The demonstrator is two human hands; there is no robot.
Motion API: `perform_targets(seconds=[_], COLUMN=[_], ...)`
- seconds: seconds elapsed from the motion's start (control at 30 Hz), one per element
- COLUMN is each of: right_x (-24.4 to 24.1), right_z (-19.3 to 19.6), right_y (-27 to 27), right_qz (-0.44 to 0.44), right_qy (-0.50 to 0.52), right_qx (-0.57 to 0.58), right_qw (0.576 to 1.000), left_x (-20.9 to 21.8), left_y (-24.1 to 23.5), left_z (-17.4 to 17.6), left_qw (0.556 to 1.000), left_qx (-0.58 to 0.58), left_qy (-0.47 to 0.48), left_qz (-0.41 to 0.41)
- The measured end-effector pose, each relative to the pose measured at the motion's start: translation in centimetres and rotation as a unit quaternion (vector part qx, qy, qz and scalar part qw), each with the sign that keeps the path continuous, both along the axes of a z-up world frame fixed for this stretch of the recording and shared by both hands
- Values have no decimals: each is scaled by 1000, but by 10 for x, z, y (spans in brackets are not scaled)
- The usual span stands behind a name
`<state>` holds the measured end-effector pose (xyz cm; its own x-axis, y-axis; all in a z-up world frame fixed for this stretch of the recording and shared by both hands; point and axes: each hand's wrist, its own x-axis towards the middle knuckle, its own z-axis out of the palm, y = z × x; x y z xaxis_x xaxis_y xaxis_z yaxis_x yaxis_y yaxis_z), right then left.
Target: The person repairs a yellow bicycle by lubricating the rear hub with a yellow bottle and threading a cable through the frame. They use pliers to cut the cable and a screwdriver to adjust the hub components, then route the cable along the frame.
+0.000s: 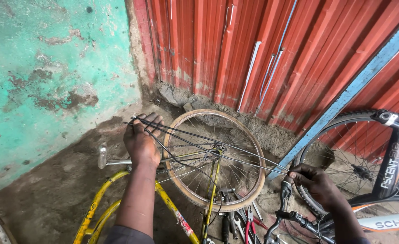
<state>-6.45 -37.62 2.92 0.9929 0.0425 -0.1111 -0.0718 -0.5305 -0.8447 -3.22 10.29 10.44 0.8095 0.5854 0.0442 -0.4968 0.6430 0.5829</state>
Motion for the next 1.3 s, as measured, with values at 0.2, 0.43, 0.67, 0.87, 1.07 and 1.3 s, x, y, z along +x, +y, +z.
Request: perform_targets(seconds=[0.2, 0.43, 0.67, 0.87, 1.07, 1.3], right_x=[-10, -6, -12, -3, -14, -15], right_z=[20, 13, 32, 13, 26, 24], right_y=[11, 7, 53, 73, 65, 31], right_qz=[-120, -113, 51, 41, -2, -154], right_qy=[-74, -107, 45, -24, -75, -216], right_qx=[-132, -68, -173, -250, -309, -324], right_qw=[981, 985, 983, 967, 948, 908], left_x=[10, 7, 10, 0, 19, 25], left_y=[-2, -6, -7, -4, 17, 19], left_z=[-15, -7, -14, -6, -40, -36], left_qw=[994, 993, 995, 992, 997, 995], left_qx=[89, 82, 50, -6, -30, -1], left_qy=[59, 88, 84, 128, 76, 83], left_qz=[2, -13, -22, -7, 7, 49])
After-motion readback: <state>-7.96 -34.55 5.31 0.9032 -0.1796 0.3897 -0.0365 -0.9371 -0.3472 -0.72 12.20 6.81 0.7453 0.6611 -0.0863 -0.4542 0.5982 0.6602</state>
